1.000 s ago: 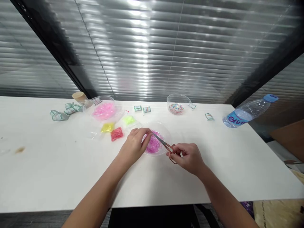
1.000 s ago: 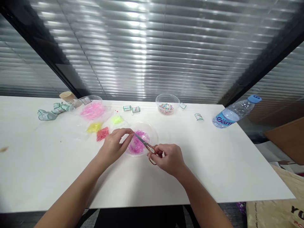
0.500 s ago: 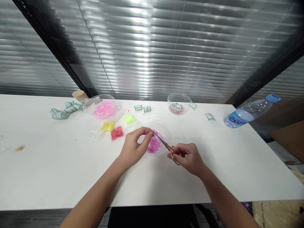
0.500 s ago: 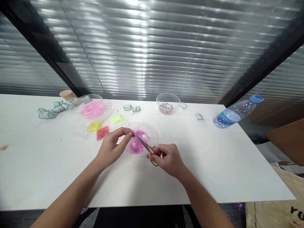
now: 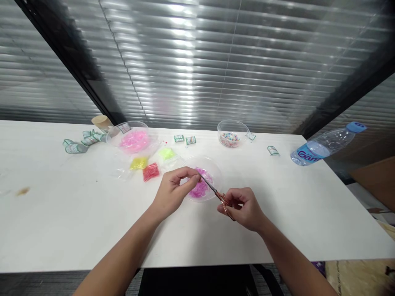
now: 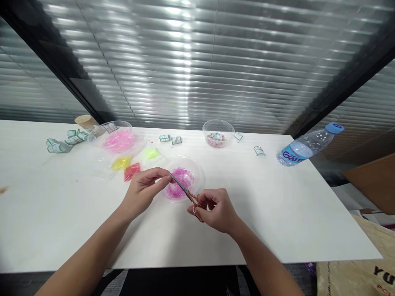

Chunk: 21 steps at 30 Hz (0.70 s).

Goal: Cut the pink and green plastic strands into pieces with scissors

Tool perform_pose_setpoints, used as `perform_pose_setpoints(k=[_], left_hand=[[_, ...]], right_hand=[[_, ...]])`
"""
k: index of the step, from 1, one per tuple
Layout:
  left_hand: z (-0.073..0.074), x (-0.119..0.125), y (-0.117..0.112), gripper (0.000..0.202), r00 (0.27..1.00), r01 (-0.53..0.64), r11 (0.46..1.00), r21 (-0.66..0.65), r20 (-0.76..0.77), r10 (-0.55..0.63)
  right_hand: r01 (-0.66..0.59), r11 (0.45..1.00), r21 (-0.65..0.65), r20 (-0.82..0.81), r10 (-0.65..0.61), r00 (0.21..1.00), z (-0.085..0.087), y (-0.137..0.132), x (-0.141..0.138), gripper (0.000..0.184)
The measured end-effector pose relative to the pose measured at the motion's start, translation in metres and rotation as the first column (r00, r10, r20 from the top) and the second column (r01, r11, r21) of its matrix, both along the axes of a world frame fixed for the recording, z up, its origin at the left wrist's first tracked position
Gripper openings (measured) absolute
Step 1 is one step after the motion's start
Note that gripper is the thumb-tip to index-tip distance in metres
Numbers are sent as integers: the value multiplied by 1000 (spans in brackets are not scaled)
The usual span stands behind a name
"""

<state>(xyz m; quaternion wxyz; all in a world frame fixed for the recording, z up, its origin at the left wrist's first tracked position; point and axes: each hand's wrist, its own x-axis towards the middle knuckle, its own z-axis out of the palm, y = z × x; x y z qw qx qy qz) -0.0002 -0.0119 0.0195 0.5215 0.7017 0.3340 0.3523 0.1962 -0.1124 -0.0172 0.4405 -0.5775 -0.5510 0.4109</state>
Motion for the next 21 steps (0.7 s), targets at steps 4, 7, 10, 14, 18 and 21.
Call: perform_pose_setpoints(k=[4,7,10,14,18,21], left_hand=[[3,1,-1,17,999,3,1000,4,-32,-3],[4,1,-1,18,999,0,1000,16,-50,1],[3,0,0,19,997,-21,999,48,-76,25],[2,-1,1,20,988,-29,990,138,-149,50],[2,-3,2,16,970,-24,961,275,-226,89],[2,-4,2,16,950,6,937,348,-294,103]], right_hand=[[-12,999,-46,-72,9,997,-1,-1,0,34],[-54,994,-99,-180,35,983,-3,-1,-1,32],[-81,984,-159,-249,39,968,-2,-1,-2,34],[-90,973,-210,-293,25,956,1,-1,-2,33],[-104,966,-235,-301,29,953,1,-1,-2,30],[-112,958,-265,-277,35,960,-1,0,-3,36]])
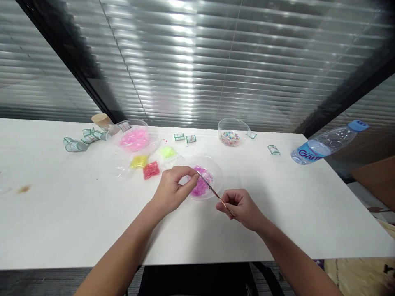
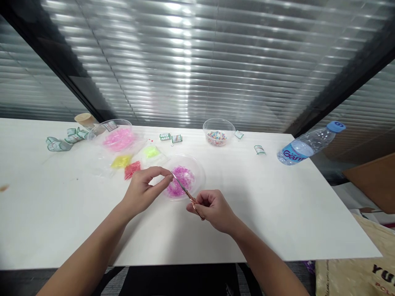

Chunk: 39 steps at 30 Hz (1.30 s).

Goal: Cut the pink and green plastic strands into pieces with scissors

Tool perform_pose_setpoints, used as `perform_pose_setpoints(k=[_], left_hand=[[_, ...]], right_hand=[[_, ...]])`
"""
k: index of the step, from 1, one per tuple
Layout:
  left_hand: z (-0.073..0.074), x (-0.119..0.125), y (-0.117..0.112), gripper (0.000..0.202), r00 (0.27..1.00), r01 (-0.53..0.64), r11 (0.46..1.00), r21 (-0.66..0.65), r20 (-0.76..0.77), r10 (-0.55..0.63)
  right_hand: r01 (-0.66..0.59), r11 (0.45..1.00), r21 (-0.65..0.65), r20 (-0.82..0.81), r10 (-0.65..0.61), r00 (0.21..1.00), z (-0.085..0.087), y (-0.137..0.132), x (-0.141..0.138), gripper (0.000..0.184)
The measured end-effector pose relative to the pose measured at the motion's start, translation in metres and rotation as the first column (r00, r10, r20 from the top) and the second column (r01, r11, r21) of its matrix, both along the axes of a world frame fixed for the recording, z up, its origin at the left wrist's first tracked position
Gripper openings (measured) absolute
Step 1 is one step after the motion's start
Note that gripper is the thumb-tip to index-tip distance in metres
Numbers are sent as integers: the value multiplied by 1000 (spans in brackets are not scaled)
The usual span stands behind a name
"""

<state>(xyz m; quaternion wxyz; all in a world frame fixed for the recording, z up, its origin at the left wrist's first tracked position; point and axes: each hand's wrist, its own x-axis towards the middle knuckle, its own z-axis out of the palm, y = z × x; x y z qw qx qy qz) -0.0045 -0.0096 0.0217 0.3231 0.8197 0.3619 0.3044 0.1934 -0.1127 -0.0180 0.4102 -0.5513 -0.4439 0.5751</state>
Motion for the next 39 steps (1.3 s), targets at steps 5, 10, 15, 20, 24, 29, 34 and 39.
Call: perform_pose_setpoints(k=[5,10,15,20,24,29,34,39], left_hand=[[1,0,1,17,996,49,994,97,-86,-40],[0,1,3,18,990,82,987,139,-124,-65],[-5,-1,7,16,980,103,975,196,-190,-65],[3,3,14,21,936,186,932,312,-344,-72],[10,12,25,18,871,187,940,285,-490,-25],[16,28,36,28,826,213,930,298,-563,-9],[18,47,41,35,581,227,950,214,-812,44],[4,66,45,33,434,242,944,223,-895,100]], right_hand=[[-16,998,-56,12,17,1000,1,0,-1,43],[-31,993,-115,8,32,999,6,0,-3,47],[-49,986,-158,-34,44,998,3,0,-3,48],[23,990,-139,-35,-28,999,3,3,2,49],[149,983,-106,-115,-161,980,6,8,9,51],[229,970,-79,-171,-239,956,9,13,15,52],[260,964,-51,-187,-265,946,12,14,18,52],[268,961,-61,-220,-275,936,12,14,19,51]])
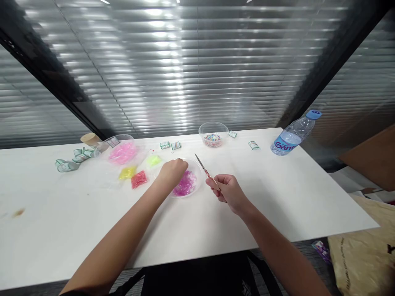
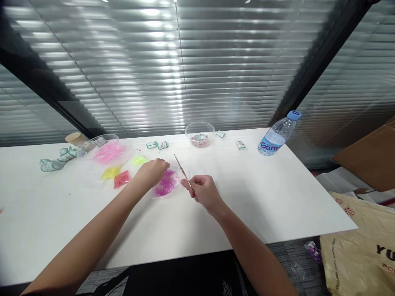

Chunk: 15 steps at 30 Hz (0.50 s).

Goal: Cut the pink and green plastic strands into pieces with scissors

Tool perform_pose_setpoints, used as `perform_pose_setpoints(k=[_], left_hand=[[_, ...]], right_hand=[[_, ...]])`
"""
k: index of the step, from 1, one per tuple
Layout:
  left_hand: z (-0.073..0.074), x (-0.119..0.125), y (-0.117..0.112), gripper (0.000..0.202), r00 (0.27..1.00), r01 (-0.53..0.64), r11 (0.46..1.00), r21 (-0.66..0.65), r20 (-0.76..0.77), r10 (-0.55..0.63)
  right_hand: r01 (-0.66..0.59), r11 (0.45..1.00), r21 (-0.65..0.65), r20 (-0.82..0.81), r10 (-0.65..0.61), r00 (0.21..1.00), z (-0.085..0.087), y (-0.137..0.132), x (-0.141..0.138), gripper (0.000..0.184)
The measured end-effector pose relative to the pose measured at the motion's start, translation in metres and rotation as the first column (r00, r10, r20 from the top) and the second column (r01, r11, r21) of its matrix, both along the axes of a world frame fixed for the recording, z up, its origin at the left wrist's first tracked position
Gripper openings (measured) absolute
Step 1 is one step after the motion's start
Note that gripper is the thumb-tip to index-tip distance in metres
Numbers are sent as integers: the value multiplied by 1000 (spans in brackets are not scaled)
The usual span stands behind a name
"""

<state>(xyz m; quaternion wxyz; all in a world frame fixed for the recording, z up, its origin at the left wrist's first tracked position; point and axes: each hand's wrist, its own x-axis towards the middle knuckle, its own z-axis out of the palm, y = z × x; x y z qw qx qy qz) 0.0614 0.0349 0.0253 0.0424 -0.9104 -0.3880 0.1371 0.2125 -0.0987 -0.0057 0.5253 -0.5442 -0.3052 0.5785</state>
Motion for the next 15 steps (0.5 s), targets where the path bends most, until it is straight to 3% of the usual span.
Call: perform_pose_setpoints(k=[9,15], left_hand=[[-8,9,-3,33,995,-100,995,6,-13,100],[-8,9,-3,21,992,-128,991,-33,6,128]], right_hand=[[-31,1000,8,13,30,999,2,-2,-2,46],[-46,999,3,23,46,999,2,-2,-1,49]])
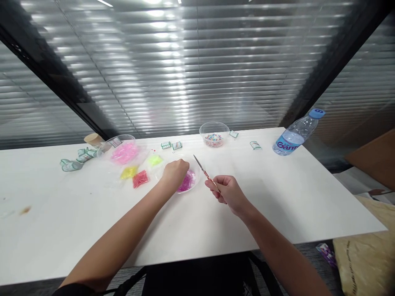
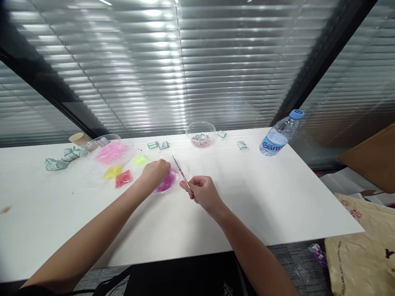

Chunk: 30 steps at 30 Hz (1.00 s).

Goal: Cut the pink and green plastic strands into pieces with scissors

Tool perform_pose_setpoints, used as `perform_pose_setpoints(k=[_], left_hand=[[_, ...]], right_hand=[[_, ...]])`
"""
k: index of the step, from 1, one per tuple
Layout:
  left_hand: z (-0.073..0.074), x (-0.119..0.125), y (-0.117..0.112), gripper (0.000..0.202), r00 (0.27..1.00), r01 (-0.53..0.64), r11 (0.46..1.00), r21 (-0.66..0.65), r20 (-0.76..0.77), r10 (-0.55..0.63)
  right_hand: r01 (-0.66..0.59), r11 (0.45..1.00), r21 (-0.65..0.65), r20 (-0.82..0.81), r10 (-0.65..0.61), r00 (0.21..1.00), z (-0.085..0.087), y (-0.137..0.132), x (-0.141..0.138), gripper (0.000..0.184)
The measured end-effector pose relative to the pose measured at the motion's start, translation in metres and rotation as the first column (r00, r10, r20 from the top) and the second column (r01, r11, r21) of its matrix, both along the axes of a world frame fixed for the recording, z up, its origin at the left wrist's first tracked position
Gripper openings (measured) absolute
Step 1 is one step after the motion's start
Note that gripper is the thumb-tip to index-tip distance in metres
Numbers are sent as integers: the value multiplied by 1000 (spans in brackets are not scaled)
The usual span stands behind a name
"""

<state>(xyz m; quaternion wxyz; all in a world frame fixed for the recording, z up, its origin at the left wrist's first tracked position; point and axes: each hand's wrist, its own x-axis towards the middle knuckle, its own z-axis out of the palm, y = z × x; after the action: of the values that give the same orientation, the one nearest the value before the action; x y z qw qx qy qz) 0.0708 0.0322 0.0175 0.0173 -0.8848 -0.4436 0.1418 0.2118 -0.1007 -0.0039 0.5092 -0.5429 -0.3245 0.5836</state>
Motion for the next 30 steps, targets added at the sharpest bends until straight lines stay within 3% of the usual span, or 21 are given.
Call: perform_pose_setpoints(k=[10,13,16,18,21,23,27,30], left_hand=[[14,-14,0,24,996,48,994,-94,74,-41],[18,-22,-5,23,988,54,995,-81,151,-42],[21,-35,-8,25,941,77,996,-35,333,-61],[20,-45,-9,26,845,124,992,25,522,-119],[12,-59,-7,21,594,160,982,100,785,-177],[3,-65,-6,18,437,113,989,100,888,-140],[-17,-65,-7,16,221,-8,997,-80,972,80],[-30,-60,-10,23,72,-52,951,-304,949,307]], right_hand=[[-19,1000,12,92,18,996,1,0,1,51],[-33,999,39,280,20,960,0,-2,4,48],[-24,999,36,563,0,826,0,-1,11,40],[-39,999,15,712,17,702,6,1,17,34],[-117,992,-50,810,109,576,25,8,24,26],[-170,981,-97,848,171,502,43,17,27,22],[-338,905,-256,867,370,334,72,46,26,25],[-395,867,-303,865,424,267,79,70,23,29]])
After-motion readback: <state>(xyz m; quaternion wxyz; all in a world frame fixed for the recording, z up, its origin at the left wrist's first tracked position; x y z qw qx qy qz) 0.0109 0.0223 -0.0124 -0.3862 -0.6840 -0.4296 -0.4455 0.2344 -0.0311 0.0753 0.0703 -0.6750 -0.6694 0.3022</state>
